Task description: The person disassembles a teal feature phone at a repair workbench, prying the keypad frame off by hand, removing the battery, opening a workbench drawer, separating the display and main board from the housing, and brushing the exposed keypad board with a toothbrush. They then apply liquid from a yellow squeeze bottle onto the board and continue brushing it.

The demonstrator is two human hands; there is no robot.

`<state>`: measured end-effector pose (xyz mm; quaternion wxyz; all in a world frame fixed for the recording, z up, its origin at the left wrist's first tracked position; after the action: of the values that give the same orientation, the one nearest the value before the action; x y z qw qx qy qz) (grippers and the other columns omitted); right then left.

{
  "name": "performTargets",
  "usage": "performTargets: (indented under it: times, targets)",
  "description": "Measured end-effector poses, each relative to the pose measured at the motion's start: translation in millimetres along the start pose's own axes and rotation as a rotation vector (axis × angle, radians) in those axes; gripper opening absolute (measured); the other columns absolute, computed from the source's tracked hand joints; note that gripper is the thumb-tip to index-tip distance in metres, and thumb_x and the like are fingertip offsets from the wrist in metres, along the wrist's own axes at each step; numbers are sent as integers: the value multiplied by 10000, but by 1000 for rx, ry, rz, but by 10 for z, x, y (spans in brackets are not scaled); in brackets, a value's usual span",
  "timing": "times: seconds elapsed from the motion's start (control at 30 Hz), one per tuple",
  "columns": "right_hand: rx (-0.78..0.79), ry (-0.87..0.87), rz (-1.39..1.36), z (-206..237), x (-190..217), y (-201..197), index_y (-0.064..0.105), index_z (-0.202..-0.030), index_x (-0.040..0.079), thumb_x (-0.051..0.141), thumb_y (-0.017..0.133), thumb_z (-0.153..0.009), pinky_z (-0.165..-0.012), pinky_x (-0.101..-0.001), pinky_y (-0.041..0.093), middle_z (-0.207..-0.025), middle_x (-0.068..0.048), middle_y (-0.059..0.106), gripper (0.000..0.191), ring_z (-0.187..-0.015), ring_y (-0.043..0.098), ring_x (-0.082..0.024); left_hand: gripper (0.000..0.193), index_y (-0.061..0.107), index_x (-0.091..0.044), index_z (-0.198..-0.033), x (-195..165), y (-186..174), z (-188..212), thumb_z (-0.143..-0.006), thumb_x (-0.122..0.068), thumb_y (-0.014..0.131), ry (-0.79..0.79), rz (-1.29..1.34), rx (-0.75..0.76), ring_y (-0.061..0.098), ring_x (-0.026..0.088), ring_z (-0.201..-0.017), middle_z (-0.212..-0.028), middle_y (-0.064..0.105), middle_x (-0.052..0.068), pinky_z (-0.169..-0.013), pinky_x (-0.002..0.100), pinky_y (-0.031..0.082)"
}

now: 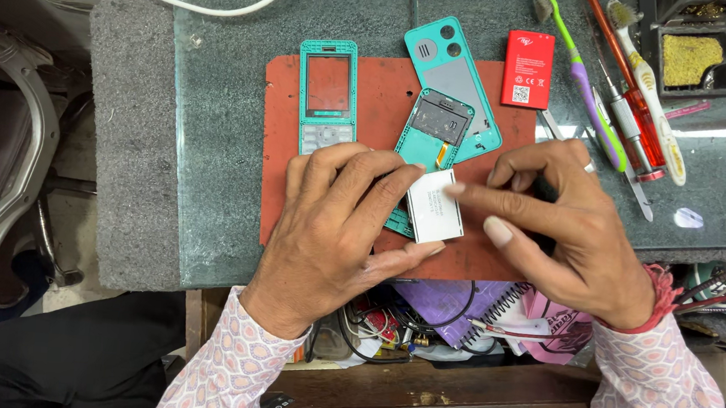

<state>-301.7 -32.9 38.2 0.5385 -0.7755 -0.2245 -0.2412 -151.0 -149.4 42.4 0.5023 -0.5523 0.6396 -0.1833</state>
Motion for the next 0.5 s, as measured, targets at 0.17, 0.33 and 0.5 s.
performTargets:
  times: [0.17, 0.33, 0.5]
  targets:
    - [5, 25, 7, -5, -1, 9, 765, -1235, 147, 178, 673, -913, -896, -340, 428, -1042, -62, 582, 337, -983, 513, -201, 640, 665, -72, -1277, -17, 12, 7, -794, -427, 890, 0, -6, -1, 521, 247, -1220, -1253, 597, 25, -1024, 423, 419]
    - [31, -38, -6, -9, 21, 23, 776, -1186, 189, 193, 711, -879, -879, -334, 426, -1037, -45, 599, 314, -990, 525, -200, 650, 665, -64, -1278, -16, 12, 9, -783, -421, 891, 12, -14, 8, 521, 252, -1216, -1260, 601, 30, -1009, 426, 415]
    - [26, -4, 8, -2, 4, 36, 760, -1227, 149, 177, 729, -854, -868, -347, 415, -1004, -47, 588, 375, -952, 534, -194, 646, 665, -65, -1283, -19, 1, 10, -800, -433, 887, 16, -22, -2, 516, 247, -1218, -1253, 596, 30, -1005, 421, 415]
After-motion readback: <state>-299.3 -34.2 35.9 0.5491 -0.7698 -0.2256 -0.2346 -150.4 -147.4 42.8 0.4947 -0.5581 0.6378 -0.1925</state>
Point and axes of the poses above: each hand's wrist, its own z-axis away from the middle knuckle, its own y-axis out of the palm, x = y × z, the point moved 7 cm from there along -z, towards the middle knuckle
